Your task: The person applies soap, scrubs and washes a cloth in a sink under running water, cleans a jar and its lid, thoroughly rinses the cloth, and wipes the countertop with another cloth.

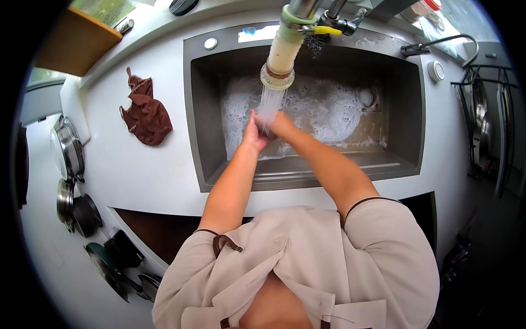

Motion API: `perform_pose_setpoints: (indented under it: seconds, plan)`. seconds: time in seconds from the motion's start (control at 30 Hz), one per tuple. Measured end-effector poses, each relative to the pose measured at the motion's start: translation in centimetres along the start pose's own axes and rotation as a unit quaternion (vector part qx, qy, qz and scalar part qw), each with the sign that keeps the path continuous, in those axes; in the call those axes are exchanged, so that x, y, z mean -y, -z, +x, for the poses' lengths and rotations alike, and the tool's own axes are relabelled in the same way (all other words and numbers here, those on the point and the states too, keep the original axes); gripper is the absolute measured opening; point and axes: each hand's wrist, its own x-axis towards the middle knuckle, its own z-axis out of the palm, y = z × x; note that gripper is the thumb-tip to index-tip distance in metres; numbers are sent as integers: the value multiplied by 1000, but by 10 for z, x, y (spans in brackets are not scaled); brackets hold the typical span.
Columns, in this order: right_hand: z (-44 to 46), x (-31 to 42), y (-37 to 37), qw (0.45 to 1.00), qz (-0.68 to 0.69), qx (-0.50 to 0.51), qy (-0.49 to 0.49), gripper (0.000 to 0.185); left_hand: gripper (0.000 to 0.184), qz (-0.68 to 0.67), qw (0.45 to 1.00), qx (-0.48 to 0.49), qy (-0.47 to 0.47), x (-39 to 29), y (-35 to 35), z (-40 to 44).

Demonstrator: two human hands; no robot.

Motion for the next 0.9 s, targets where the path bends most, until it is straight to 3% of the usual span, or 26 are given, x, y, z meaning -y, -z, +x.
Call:
perform_pose_setpoints:
  seconds: [0.03,0.07,0.2,0.23,0.27,0.3,0.33,0.37,0.4,0.43,0.47,0.53,0.6,0.63,0.67,0.73,0.8,0.87,0.9]
  plan:
    - [-7,-11,-15,955,-285,-61,47,28,55,-61,994,91,21,-1,5,5]
    - [-15,-17,-27,826,-545,-120,85,28,53,-121,975,180,44,0,9,12]
    - [-57,19,-38,854,-474,-174,127,28,42,-101,969,225,-14,23,16,24]
    - [-32,19,-16,863,-454,-204,93,27,38,-94,994,57,-29,17,-19,-14]
    - [-17,20,-3,870,-431,-232,61,25,38,-82,995,57,-27,14,-21,-11]
    - [-21,23,-6,916,-310,-225,119,22,37,-72,996,53,-31,14,-18,-5]
    - [-10,4,-10,918,-297,-236,116,22,36,-59,996,51,-35,6,-27,-17]
    - [2,-17,-21,933,-269,-196,139,20,36,-23,997,-78,-16,0,-31,-34]
    - [-1,-22,-32,913,-291,-184,221,19,36,-3,997,-76,-11,0,-16,-35]
    - [-5,-27,-44,885,-311,-172,300,18,35,-35,998,50,-13,-3,6,-27]
    - [-31,-17,-60,801,-381,-184,424,18,35,-71,982,176,-11,-4,24,-15]
    - [-50,0,-64,801,-408,-232,371,14,34,-105,948,300,9,-1,13,-5]
    - [-13,8,-28,734,-482,-305,368,28,34,-117,965,235,6,3,-9,8]
    - [-17,39,-20,866,-299,-316,245,18,34,-117,969,216,5,4,-19,14]
    - [-19,43,-19,866,-294,-324,242,18,33,-89,975,205,2,3,-20,13]
    - [-14,46,-13,877,-292,-354,139,23,31,-42,981,188,-15,-5,-23,18]
    - [-33,41,-38,878,-333,-315,137,20,30,-22,983,177,-31,-10,-14,31]
    - [-79,50,-62,817,-419,-256,304,17,34,-26,905,424,3,1,26,75]
    - [-59,40,-43,814,-422,-264,300,17,35,-26,844,535,21,5,40,82]
